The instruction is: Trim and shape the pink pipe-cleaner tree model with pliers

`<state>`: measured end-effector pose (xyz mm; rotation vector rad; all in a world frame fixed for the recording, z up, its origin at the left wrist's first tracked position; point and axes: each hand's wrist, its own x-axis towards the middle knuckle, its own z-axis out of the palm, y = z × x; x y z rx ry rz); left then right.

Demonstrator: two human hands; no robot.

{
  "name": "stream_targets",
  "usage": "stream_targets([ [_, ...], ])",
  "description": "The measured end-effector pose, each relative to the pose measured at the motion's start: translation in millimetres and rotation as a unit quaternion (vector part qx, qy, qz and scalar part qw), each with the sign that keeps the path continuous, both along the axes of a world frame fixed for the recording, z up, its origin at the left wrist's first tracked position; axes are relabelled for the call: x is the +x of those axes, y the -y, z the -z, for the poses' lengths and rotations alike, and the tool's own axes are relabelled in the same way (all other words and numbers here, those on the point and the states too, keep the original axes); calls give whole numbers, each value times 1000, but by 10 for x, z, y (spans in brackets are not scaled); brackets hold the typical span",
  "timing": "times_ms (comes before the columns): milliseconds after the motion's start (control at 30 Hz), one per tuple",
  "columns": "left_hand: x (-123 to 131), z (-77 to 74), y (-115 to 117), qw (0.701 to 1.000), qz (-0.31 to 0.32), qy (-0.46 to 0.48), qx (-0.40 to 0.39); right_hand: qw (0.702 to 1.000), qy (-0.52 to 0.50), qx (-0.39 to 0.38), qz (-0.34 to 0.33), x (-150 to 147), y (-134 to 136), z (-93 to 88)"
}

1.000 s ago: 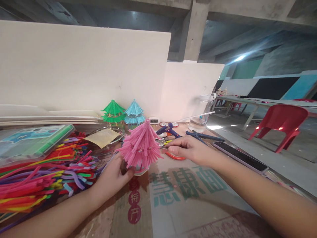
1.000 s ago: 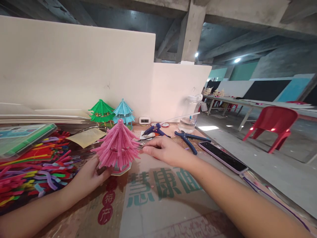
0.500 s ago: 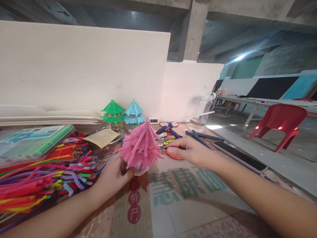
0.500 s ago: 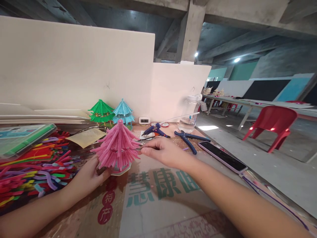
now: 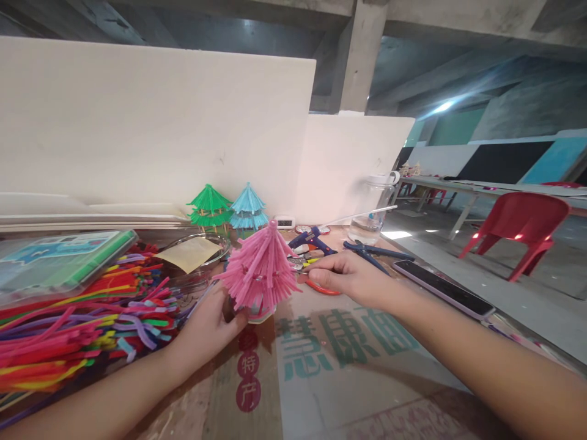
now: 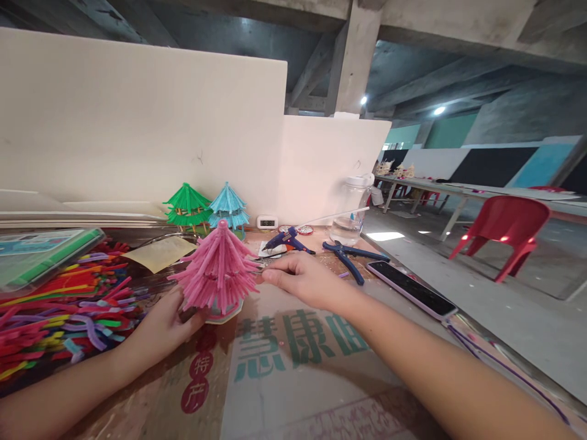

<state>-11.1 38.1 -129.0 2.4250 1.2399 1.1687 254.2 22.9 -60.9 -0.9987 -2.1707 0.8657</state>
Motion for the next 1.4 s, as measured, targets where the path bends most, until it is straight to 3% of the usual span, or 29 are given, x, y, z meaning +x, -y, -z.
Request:
stream_targets([
  [500,7,-25,15,1000,-1,-6,7,1000,-3,-31,2,40,-40,33],
  [1400,-6,5,-6,1000,0,-15,24,1000,-2,-4,4,2,-10,23],
])
